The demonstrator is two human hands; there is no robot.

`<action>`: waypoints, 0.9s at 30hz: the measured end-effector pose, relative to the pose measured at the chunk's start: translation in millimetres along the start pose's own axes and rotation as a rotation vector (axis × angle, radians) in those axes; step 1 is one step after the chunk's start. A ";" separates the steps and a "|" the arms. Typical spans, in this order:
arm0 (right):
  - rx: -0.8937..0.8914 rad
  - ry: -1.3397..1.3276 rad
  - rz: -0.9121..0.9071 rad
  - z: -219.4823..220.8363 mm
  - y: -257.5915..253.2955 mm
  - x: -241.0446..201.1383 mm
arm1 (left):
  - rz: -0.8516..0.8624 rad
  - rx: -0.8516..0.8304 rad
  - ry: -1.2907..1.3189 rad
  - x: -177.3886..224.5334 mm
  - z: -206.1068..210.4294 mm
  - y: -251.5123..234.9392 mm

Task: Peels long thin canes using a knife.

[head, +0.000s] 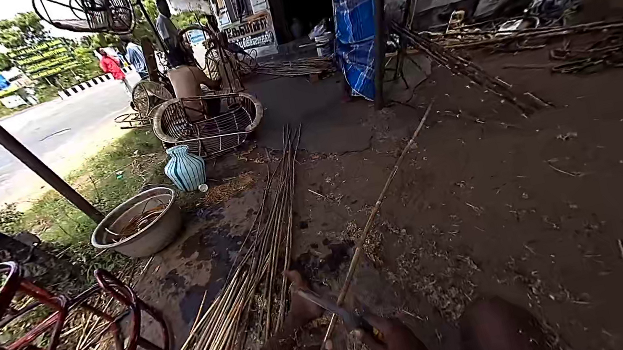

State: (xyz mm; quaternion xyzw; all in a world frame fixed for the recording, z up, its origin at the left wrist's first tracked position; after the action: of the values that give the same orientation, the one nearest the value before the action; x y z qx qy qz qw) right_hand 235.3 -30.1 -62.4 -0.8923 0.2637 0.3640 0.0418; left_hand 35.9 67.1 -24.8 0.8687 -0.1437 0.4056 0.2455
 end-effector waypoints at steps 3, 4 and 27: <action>0.017 0.022 0.049 -5.1 -4.5 10.7 | -0.019 -0.004 0.012 -2.5 2.2 1.0; 0.035 -0.022 0.084 -4.2 -3.8 15.1 | -0.040 -0.002 0.006 -5.1 3.0 4.6; -0.086 0.065 -0.005 11.6 7.5 -2.6 | 0.010 0.009 -0.055 -9.1 4.1 12.2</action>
State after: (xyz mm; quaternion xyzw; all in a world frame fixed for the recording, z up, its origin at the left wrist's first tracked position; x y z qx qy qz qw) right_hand 222.7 -32.3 -68.3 -0.9054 0.2467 0.3456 -0.0043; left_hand 27.2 55.1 -30.3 0.8799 -0.1530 0.3834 0.2352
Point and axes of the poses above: each hand's wrist, its own y-axis away from the middle knuckle, its own z-axis out of the palm, x = y × z, the point moved 8 cm from there along -y, towards the middle knuckle, and after that the axes turned 9 degrees about y, right-handed, at the moved point
